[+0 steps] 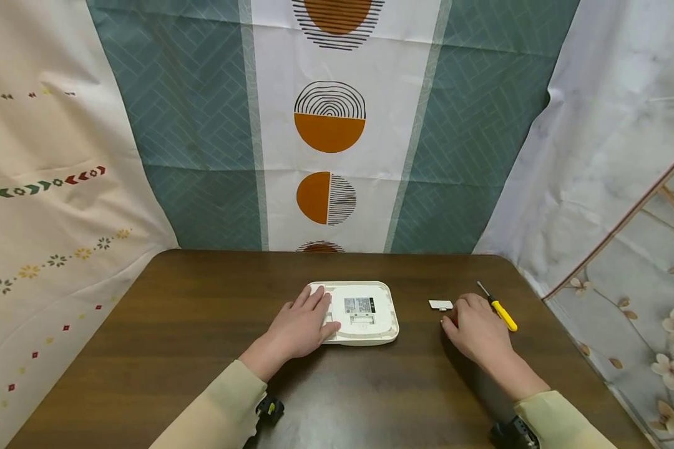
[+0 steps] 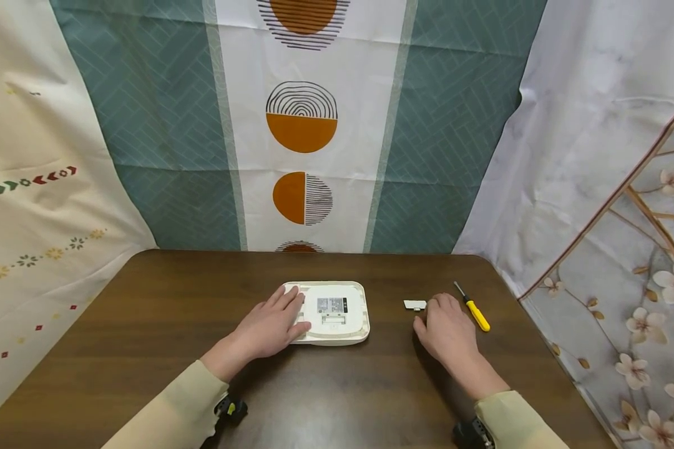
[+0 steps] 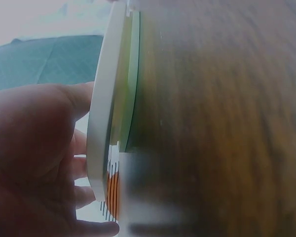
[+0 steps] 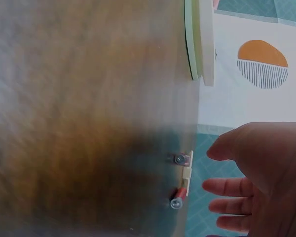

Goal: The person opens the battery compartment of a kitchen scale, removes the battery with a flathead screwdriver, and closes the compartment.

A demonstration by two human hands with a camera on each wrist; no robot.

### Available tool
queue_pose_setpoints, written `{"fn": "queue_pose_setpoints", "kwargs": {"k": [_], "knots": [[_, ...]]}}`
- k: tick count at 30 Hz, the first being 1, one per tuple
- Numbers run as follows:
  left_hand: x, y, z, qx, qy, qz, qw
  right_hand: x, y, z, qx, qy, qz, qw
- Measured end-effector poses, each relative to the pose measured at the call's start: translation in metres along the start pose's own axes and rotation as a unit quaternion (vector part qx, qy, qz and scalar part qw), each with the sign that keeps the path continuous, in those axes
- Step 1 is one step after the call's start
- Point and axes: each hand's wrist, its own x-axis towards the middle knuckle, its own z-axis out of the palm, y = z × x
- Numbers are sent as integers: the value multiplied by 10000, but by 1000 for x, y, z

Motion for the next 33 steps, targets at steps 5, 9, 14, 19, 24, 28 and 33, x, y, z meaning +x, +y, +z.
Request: {"fn": "queue_pose_setpoints", "kwargs": {"k": [5, 9, 14, 19, 24, 28, 33], "knots": [[-1, 1, 1, 10, 37, 17, 10000, 8, 5, -3, 31, 169, -153, 9997], [-1, 2, 1, 56, 61, 24, 10000, 18, 9, -9, 42, 15, -97, 9999], [-1, 2, 0, 70, 67, 27, 9999, 34, 18, -16, 54, -182, -200, 9996], [-1, 2, 0, 80, 90, 39, 9999, 49, 30, -18, 119, -431, -403, 9982], [-1, 1, 0, 93, 106, 37, 9999, 59, 42, -16, 193, -565, -699, 9958], [-1, 1, 1, 95, 144, 36, 9998, 62, 49, -13, 217, -706, -899, 9932], [-1, 0, 2, 103, 135, 42, 9998, 66, 55, -11, 261, -961, -1026, 9897]]}}
